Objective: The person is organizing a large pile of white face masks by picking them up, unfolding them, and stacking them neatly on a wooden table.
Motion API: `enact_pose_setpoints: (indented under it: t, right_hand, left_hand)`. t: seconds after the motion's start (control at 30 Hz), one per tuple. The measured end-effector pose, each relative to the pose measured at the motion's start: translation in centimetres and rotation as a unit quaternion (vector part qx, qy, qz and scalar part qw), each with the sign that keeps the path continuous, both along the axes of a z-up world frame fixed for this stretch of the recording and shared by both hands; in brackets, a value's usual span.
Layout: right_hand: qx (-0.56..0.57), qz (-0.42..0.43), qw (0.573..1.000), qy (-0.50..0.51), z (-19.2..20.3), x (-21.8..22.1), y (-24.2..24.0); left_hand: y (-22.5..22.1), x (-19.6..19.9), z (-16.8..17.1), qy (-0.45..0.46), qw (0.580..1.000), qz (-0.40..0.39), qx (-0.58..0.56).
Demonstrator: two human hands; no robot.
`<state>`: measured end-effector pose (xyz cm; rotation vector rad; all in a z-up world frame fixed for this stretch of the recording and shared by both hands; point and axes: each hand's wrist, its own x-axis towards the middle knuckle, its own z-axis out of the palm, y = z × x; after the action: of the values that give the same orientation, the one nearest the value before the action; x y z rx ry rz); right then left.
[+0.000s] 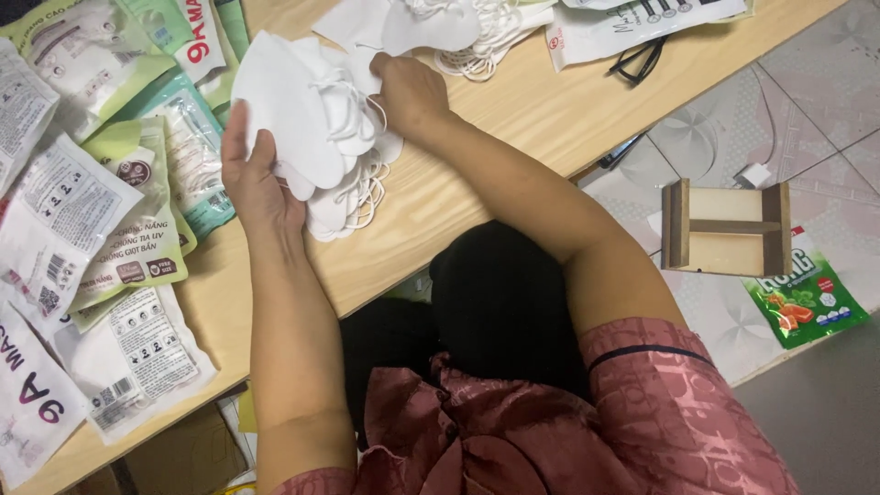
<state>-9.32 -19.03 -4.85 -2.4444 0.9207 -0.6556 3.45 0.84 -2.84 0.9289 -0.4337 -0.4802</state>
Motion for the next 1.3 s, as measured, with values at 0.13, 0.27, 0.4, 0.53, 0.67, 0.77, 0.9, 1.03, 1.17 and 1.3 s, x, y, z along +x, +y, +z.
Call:
enact_pose_setpoints:
  t: [0.13,0.27,0.4,0.53,0.67,0.77,0.9,1.03,1.17,1.3]
  right_hand:
    - [-0.053,-0.008,0.999,-0.008,-0.2,0.1,0.1]
    - [-0.105,-0.035,0.994,0.014,-0.1,0.0,-0.2]
    - [-0.035,-0.032,0.999,0.002,0.2,0.4,-0.2]
    - [0.01,-0.003,1.0,0.001,0.3,0.3,0.0]
    - [-0.046,-0.044,0.998,0.026,1.5,-1.0,-0.2]
    - [-0.08,-0.047,0.995,0.019,0.6,-1.5,-1.1]
    - [-0.093,-0.029,0.995,0.029,0.3,-0.8,-0.7]
    - [-0.01,-0.018,1.0,0.004,-0.2,0.0,-0.8]
    - [-0.058,0.031,0.998,-0.02,-0.1,-1.1,-0.4]
    - [-0.071,0.053,0.987,0.133,2.1,-1.3,1.7]
  left_hand:
    - [0.0,-0.1,0.5,0.043,0.997,0.019,0.065]
    - [0.0,-0.2,0.8,0.089,0.994,0.028,0.057]
    - [0.0,-0.2,1.0,0.11,0.992,0.03,0.054]
    - [0.2,0.1,0.6,0.124,0.991,0.026,0.042]
    - [0.5,0.8,1.1,0.229,0.972,0.045,-0.023]
    - [1.4,2.6,-0.8,0.233,0.966,-0.027,-0.109]
    - [1.8,3.4,-1.3,0.244,0.959,-0.056,-0.129]
    - [1.7,3.4,-1.2,0.263,0.956,-0.047,-0.122]
    - [1.5,3.5,-1.2,0.271,0.955,-0.029,-0.119]
    - [1.5,3.3,-1.0,0.272,0.954,-0.028,-0.124]
